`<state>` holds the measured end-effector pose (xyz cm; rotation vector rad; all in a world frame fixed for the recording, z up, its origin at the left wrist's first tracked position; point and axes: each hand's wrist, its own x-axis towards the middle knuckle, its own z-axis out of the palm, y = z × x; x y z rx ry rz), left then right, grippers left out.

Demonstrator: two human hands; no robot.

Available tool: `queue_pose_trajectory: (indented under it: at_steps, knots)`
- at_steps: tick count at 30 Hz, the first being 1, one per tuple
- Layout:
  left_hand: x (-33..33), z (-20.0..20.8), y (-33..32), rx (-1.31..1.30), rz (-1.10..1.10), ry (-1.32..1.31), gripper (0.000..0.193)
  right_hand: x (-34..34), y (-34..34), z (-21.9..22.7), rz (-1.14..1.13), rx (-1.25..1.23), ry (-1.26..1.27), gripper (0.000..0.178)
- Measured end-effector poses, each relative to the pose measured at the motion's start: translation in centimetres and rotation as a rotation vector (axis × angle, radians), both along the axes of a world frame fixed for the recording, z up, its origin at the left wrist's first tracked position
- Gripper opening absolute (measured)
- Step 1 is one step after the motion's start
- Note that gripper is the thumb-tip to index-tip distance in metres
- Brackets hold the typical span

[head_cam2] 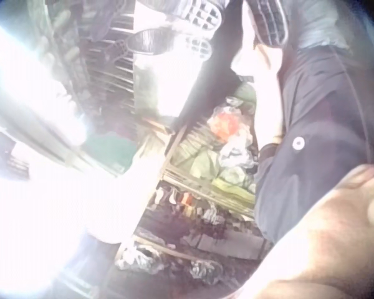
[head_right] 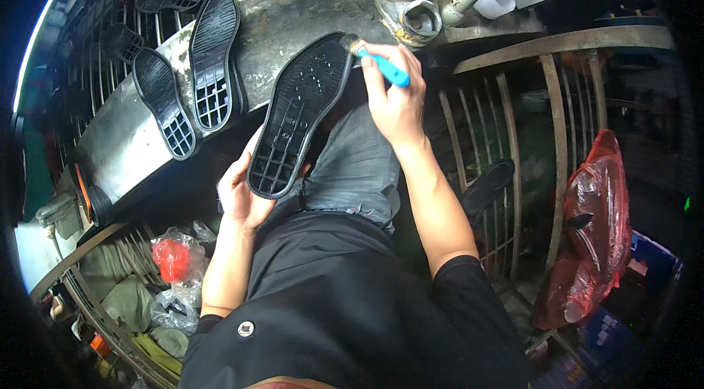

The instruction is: The person is applying glue to the bottom of various shoe soles using a brush.

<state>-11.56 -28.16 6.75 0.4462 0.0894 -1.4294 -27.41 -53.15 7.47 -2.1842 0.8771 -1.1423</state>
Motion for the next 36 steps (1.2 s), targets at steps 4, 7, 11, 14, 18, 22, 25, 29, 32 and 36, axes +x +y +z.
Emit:
queue_pose_trajectory:
  at_steps: [4, 7, 11, 14, 18, 22, 25, 29, 32, 36]
  knots:
    - [0.1, 1.9, -1.0, -0.067, -0.051, -0.201, 0.084, -2.4, 1.7, 1.3, 0.083, -0.197, 0.109, 0.012]
    - [0.1, 1.2, -1.0, -0.037, -0.009, -0.287, 0.084, -3.4, -0.3, 2.3, -0.098, 0.01, -0.057, 0.01]
    - [0.2, -0.2, -0.7, 0.023, 0.058, -0.217, 0.073, -4.1, -4.2, 2.7, -0.263, -0.101, 0.135, 0.018]
    - [0.4, -1.0, -0.5, 0.133, 0.133, -0.055, 0.069, -4.0, -3.3, 1.6, -0.332, -0.079, 0.005, 0.018]
    - [0.0, -2.0, -0.8, 0.106, 0.125, 0.052, 0.07, -0.1, 0.8, 0.2, -0.088, 0.274, -0.488, 0.021]
    - [0.2, -1.5, -0.6, 0.133, 0.149, 0.103, 0.069, 3.6, 6.0, -1.9, 0.169, -0.008, -0.005, 0.021]
    - [0.4, -1.7, -0.2, 0.129, 0.185, 0.157, 0.07, 3.4, 9.6, -1.5, 0.309, 0.003, -0.064, 0.029]
    - [0.9, -2.6, 0.3, -0.093, 0.146, 0.332, 0.073, 2.6, 13.8, 0.2, 0.502, 0.04, -0.053, 0.039]
    - [0.7, -1.5, -0.4, 0.002, 0.117, 0.094, 0.068, 2.4, 13.9, 2.9, 0.623, 0.09, -0.007, 0.032]
    - [0.7, -1.2, -0.9, 0.139, 0.17, -0.008, 0.064, 1.4, 9.1, 5.4, 0.613, 0.361, 0.089, 0.003]
